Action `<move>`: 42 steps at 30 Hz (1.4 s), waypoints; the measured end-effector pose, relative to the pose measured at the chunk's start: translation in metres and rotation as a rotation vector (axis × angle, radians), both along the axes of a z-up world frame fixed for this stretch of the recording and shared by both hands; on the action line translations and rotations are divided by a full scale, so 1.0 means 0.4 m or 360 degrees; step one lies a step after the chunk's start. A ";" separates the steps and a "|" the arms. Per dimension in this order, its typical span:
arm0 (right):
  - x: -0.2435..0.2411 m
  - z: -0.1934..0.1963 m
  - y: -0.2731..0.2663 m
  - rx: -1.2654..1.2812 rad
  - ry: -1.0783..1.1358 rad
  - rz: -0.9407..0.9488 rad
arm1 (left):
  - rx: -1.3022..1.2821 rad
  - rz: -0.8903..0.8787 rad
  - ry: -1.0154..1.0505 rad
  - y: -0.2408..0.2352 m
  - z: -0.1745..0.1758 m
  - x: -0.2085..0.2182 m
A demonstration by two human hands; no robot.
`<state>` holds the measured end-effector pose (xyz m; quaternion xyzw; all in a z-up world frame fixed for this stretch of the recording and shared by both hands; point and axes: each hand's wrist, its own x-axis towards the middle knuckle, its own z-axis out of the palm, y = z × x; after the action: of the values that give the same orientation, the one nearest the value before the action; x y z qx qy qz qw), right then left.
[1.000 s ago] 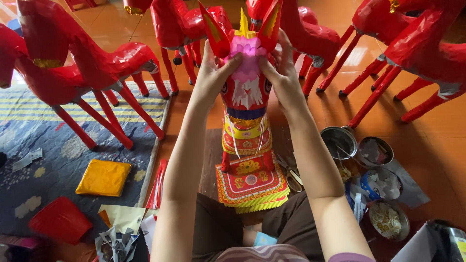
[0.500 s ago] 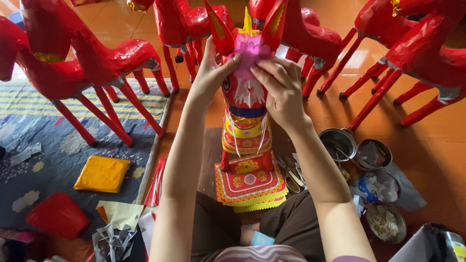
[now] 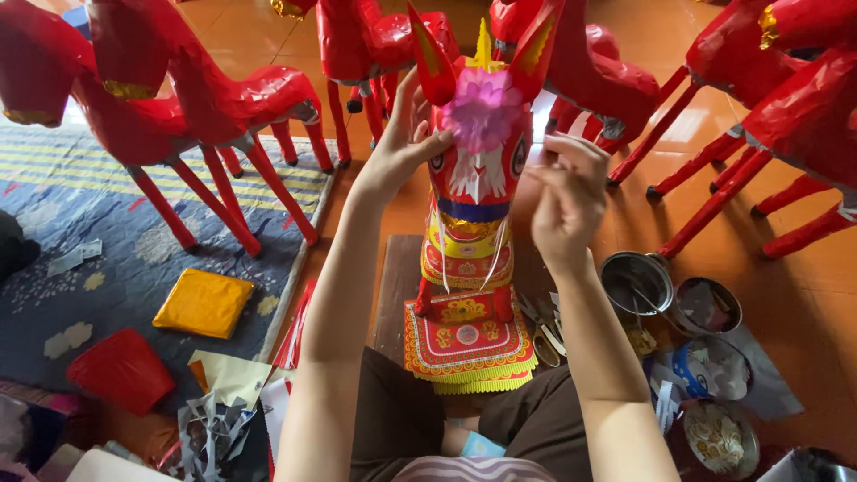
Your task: Assemble and decorate a paper-mache horse figure by cutting paper and gluing decorative elements.
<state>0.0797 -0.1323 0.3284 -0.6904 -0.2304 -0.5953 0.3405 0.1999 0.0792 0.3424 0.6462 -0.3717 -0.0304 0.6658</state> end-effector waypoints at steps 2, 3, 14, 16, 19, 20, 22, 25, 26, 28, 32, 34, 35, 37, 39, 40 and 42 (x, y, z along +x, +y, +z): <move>-0.043 -0.011 -0.008 0.0123 0.0110 -0.0012 | -0.0053 0.0013 -0.0086 0.032 0.014 -0.031; -0.065 -0.018 -0.013 0.0246 0.0214 -0.0033 | -0.0106 0.0020 -0.0178 0.047 0.017 -0.047; -0.032 -0.840 -0.227 -0.0545 0.2703 -0.0055 | 0.1364 0.0849 0.0448 0.237 -0.919 -0.027; -0.011 -0.872 -0.226 -0.0559 0.2801 -0.0077 | 0.1532 0.0782 0.0611 0.185 -0.917 -0.085; 0.021 -0.913 -0.212 -0.0257 0.2768 0.0068 | 0.1257 0.0696 0.0967 0.133 -0.966 -0.090; 0.038 -0.959 -0.213 0.0097 0.2802 0.0206 | 0.1483 0.0611 0.0886 0.116 -0.991 -0.078; 0.069 -1.023 -0.216 0.0373 0.2832 0.0385 | 0.1671 0.0586 0.0843 0.089 -1.049 -0.055; 0.112 -1.082 -0.234 0.0615 0.2879 0.0477 | 0.1642 0.0569 0.0743 0.064 -1.102 -0.029; 0.131 -1.101 -0.246 0.0407 0.2916 0.0350 | 0.1621 0.0559 0.0720 0.063 -1.087 -0.025; 0.161 -1.151 -0.265 0.0165 0.2930 0.0235 | 0.1584 0.0580 0.0704 0.059 -1.060 -0.021; 0.199 -1.241 -0.274 0.0799 0.2588 0.0796 | 0.1492 0.0586 0.0645 0.041 -1.098 -0.008; 0.211 -1.259 -0.271 0.0831 0.2550 0.0838 | 0.1468 0.0645 0.0545 0.032 -1.118 -0.007; 0.216 -1.264 -0.267 0.0894 0.2512 0.0900 | 0.1451 0.0721 0.0675 0.032 -1.104 -0.011; 0.217 -1.213 -0.263 0.0954 0.2458 0.0949 | 0.1423 0.0788 0.0790 0.031 -1.086 -0.008; 0.198 -1.111 -0.249 0.0709 0.2724 0.0727 | 0.1462 0.0888 0.0653 0.036 -1.077 0.000; 0.175 -1.032 -0.224 0.0727 0.2716 0.0712 | 0.1465 0.0869 0.0641 0.040 -1.050 0.005; 0.121 -0.877 -0.181 0.0720 0.2849 0.0524 | 0.1552 0.0900 0.0509 0.038 -1.001 0.009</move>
<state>0.1283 -0.2047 -0.0222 -0.7677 0.1439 0.1825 0.5972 0.2034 0.0946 -0.0579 0.9394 -0.0228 -0.1160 0.3217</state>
